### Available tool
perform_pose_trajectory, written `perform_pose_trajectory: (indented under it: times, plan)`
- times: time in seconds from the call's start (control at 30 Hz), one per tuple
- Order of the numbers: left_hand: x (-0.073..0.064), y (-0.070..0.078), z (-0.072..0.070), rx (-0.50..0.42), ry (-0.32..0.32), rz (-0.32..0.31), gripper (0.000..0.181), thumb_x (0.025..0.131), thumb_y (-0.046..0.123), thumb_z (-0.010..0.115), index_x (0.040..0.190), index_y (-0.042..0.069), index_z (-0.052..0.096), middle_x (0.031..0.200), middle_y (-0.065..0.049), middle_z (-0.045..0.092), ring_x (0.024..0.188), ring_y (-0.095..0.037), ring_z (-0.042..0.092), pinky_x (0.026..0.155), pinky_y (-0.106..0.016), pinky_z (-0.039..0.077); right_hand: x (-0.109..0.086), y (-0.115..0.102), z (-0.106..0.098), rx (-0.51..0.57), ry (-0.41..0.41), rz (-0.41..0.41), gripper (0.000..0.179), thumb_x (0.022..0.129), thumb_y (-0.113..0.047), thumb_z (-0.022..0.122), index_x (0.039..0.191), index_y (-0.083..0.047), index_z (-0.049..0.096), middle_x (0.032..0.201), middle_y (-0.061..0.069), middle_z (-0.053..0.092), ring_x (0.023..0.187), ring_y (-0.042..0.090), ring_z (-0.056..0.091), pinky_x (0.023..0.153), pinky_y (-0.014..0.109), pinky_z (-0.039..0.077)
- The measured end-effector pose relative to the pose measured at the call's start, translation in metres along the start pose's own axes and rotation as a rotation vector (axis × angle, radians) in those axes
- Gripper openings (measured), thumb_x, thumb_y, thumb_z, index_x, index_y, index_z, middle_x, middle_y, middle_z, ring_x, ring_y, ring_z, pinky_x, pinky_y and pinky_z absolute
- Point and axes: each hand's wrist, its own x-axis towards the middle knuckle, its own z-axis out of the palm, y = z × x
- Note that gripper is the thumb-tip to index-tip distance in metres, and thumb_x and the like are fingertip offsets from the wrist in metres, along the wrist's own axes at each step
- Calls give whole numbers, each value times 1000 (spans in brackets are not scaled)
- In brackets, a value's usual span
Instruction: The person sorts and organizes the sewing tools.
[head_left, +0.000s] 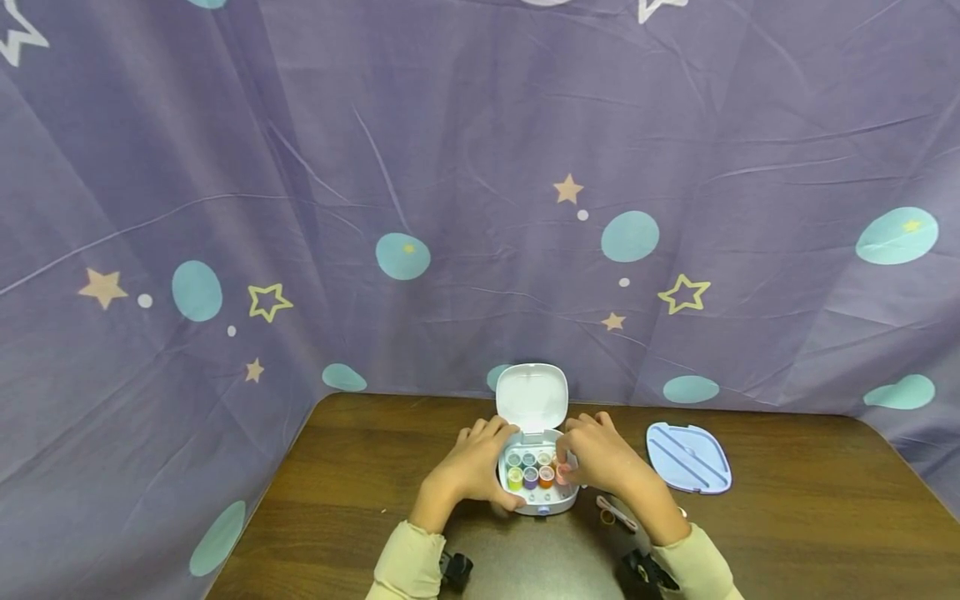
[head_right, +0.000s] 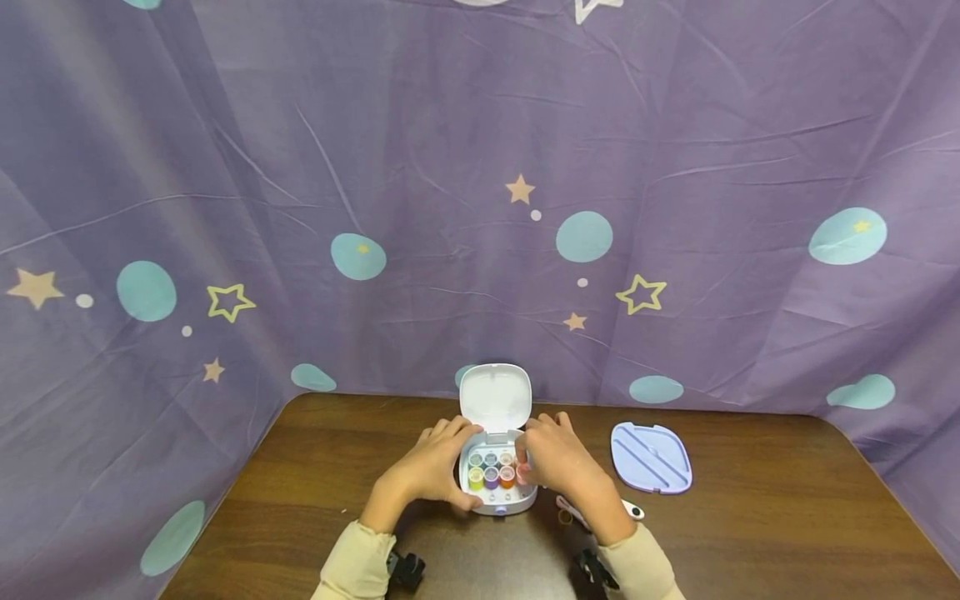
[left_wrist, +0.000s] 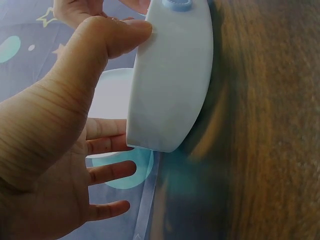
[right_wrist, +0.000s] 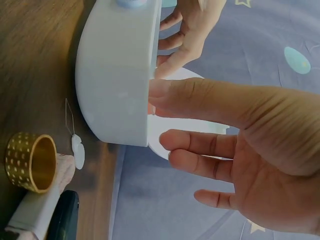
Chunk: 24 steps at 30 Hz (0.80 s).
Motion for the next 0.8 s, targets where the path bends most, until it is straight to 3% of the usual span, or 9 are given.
perform_pose_trajectory:
  times: [0.3, 0.8]
  plan:
    - [0, 0, 0, -2, -8, -7, 100, 59, 50, 94, 141, 10, 54, 130, -3, 56, 115, -20, 48, 95, -39, 42, 1, 1, 6, -4, -8, -7, 25, 64, -19, 93, 69, -19, 69, 82, -2, 64, 82, 17, 52, 83, 44, 37]
    - [-1, 0, 0, -12, -13, -12, 100, 59, 49, 94, 141, 10, 53, 130, -2, 55, 114, -19, 48, 95, -40, 42, 3, 0, 14, -90, 67, -39, 29, 61, -20, 93, 67, -20, 65, 76, -5, 58, 78, 17, 52, 80, 41, 37]
